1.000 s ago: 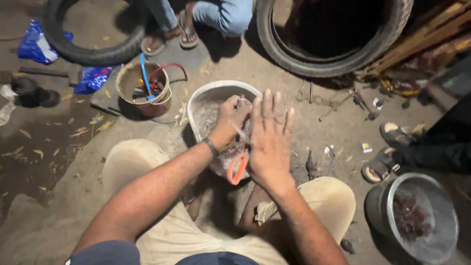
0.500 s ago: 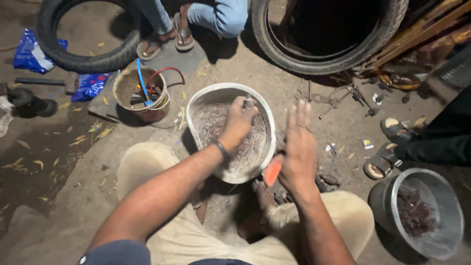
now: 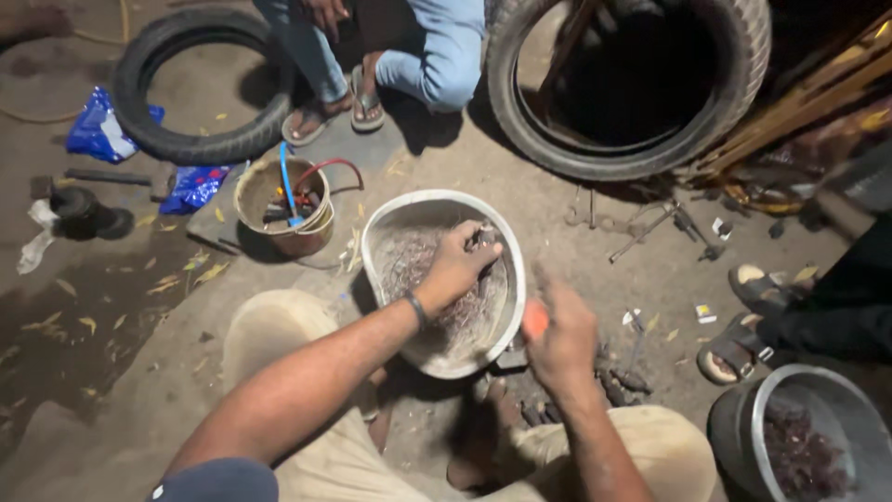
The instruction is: The person sits on the ground and uses scissors to cut and strip copper wire windings from small electric motor armatures, one at a time. The removed copper wire collects in a plastic basin beside them while scrap motor parts pile on the ground.
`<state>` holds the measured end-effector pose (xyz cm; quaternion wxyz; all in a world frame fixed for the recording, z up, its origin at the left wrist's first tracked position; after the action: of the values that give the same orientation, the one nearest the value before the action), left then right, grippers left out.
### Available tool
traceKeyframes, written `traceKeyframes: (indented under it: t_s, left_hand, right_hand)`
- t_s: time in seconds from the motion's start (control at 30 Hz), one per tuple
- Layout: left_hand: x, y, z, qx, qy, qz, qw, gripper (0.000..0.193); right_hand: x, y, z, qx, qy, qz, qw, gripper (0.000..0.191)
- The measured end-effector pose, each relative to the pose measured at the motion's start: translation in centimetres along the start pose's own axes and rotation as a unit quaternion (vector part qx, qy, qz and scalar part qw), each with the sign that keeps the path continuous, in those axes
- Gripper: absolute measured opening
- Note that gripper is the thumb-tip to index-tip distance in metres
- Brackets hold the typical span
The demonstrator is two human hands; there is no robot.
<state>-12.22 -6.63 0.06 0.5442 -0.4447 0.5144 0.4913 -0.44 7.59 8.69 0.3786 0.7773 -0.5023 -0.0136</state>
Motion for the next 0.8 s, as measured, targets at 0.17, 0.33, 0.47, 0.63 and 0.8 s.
traceKeyframes:
  t_s: [0.17,0.33,0.47,0.63,0.8]
  left_hand:
    - [0.8,0.0,0.3,0.023,-0.057,-0.054,0.997,0.031]
    - [0.3,-0.5,0.2,-0.005,0.035,-0.016,0.999,0.041]
    - [-1.1,-1.7,0.9,-0.042,0.083,0.076,0.993,0.048]
    - [1.7,-1.4,1.3,0.026,0.013,-0.073,0.997,0.046]
    - [2.3,-1.3,1.7,0.051,-0.02,-0.086,0.995,0.047]
  right_hand:
    - [-5.6,-3.6,6.8,0.083,0.155,0.238,0.955,0.031]
    - [-6.7,-4.1,6.2,0.035,0.147,0.228,0.962,0.018]
    - [-6.2,-4.6,6.1,0.032,0.089,0.24,0.966,0.021]
    - [-6.4,-4.0,6.5,-0.018,0.229,0.244,0.942,0.012]
    - [-5.2,-3.0,5.8,-0.044,0.258,0.19,0.946,0.006]
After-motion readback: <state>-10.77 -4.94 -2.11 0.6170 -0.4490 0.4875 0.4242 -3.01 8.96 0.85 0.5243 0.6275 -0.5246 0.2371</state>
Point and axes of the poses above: each hand's wrist, its own y-axis towards the middle knuckle, its own z-axis out of the palm, x = y × z, the point moved 9 cm from there along y, towards the middle knuckle, and after that the axes turned 8 degrees about -z, right-handed, at the moved point
